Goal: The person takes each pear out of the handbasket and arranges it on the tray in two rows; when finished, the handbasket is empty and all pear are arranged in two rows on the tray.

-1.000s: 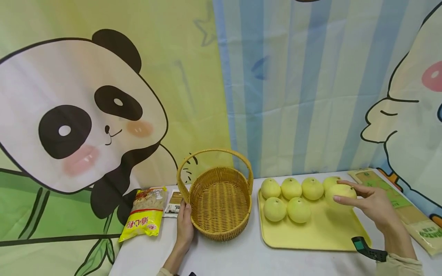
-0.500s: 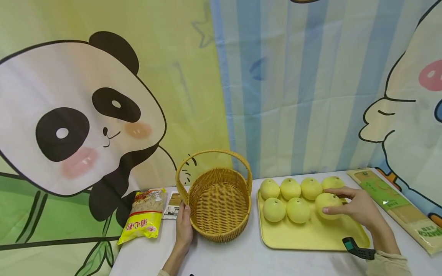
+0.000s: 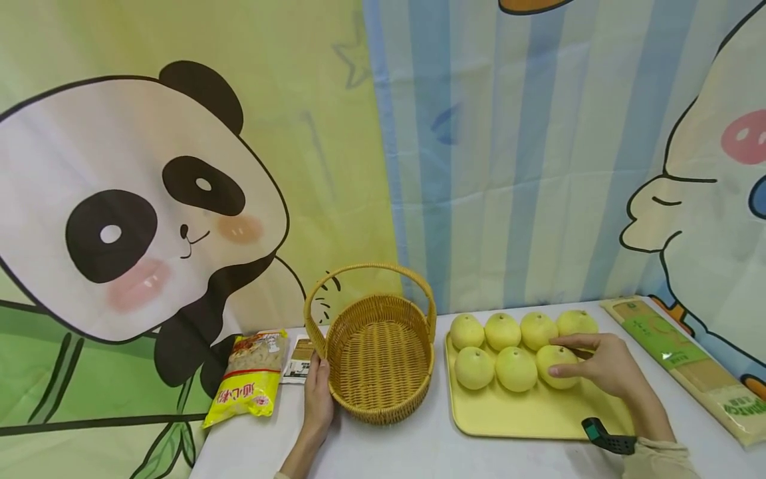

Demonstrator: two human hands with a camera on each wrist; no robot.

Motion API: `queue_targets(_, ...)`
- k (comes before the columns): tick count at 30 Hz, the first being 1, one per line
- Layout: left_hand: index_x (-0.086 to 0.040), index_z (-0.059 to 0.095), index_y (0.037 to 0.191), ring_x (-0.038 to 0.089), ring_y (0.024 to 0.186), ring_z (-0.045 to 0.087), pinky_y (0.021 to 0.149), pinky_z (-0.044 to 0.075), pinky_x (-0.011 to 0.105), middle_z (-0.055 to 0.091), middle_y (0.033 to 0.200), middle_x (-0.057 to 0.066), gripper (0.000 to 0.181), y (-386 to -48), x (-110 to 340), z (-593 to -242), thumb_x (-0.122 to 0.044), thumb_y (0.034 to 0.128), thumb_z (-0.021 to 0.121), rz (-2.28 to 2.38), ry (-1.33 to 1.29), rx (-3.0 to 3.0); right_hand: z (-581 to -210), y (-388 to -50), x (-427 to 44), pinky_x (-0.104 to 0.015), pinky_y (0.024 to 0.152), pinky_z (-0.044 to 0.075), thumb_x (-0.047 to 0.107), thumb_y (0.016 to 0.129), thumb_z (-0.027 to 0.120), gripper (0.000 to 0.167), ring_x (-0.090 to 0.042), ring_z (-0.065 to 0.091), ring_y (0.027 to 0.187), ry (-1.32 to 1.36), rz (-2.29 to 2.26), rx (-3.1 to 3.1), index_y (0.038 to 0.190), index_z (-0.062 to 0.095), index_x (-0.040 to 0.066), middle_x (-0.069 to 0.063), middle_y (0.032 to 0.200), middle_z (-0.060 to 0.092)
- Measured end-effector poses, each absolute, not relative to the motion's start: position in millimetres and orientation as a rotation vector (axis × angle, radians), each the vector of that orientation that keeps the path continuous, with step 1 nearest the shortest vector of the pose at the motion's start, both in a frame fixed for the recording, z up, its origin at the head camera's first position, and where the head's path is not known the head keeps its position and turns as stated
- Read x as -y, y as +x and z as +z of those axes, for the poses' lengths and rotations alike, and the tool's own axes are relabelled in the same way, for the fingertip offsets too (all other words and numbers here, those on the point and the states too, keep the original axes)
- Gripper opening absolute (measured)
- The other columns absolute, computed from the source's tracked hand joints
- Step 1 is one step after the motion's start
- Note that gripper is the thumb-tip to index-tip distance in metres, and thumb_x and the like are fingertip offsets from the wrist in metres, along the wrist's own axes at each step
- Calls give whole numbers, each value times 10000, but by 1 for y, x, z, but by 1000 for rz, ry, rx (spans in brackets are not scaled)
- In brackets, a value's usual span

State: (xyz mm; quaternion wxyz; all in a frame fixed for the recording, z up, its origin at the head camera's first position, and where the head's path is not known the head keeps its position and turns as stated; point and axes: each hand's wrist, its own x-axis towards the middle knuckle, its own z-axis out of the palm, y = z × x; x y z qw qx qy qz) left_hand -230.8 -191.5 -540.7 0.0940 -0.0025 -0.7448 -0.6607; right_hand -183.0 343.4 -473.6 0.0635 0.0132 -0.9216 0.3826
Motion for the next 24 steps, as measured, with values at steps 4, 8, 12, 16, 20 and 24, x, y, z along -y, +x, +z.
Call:
queue_targets(4, -186, 192, 1714, 306, 1622, 260, 1338, 187, 521, 283, 1751, 93, 593, -232, 192, -543, -403, 1171, 291, -1965, -9, 2212, -475, -183, -342, -470, 935, 638, 451, 737, 966, 659, -483, 646, 1268, 10, 1186, 2776, 1264, 787, 96, -263, 1377, 684)
queue_targets(8, -177, 189, 1714, 318, 1622, 260, 1337, 191, 526, 281, 1752, 99, 599, -232, 192, -543, -408, 1170, 291, -1960, 0, 2222, -478, -183, -343, -437, 947, 638, 437, 743, 962, 645, -418, 673, 1256, 34, 1191, 2767, 1269, 785, 109, -237, 1377, 692)
queue_targets(12, -173, 168, 1717, 327, 1626, 250, 1337, 190, 526, 265, 1758, 103, 610, -231, 193, -543, -413, 1170, 287, -1949, -2, 2243, -478, -182, -344, -393, 963, 636, 368, 763, 958, 590, -62, 694, 1154, 120, 1210, 2764, 1269, 783, 121, -178, 1338, 728)
queue_targets(16, -123, 198, 1706, 368, 1602, 295, 1311, 243, 541, 307, 1732, 161, 595, -226, 200, -540, -364, 1173, 307, -1867, -14, 2301, -477, -181, -341, -414, 975, 634, 351, 776, 950, 577, -65, 694, 1157, 202, 1214, 2778, 1281, 777, 131, -143, 1318, 745)
queue_targets(20, -35, 299, 1658, 425, 1523, 422, 1253, 350, 594, 420, 1652, 244, 570, -226, 211, -532, -322, 1169, 359, -1649, -71, 2429, -473, -182, -335, -542, 1000, 604, 349, 780, 948, 577, -397, 685, 1230, 248, 1161, 2770, 1279, 775, 115, -164, 1308, 747)
queue_targets(24, 4, 381, 1598, 427, 1454, 511, 1202, 422, 622, 525, 1565, 265, 564, -227, 223, -518, -348, 1158, 417, -1433, -161, 2546, -463, -180, -333, -615, 997, 583, 380, 827, 916, 545, -485, 639, 1258, 220, 1079, 2765, 1278, 776, 106, -197, 1303, 743)
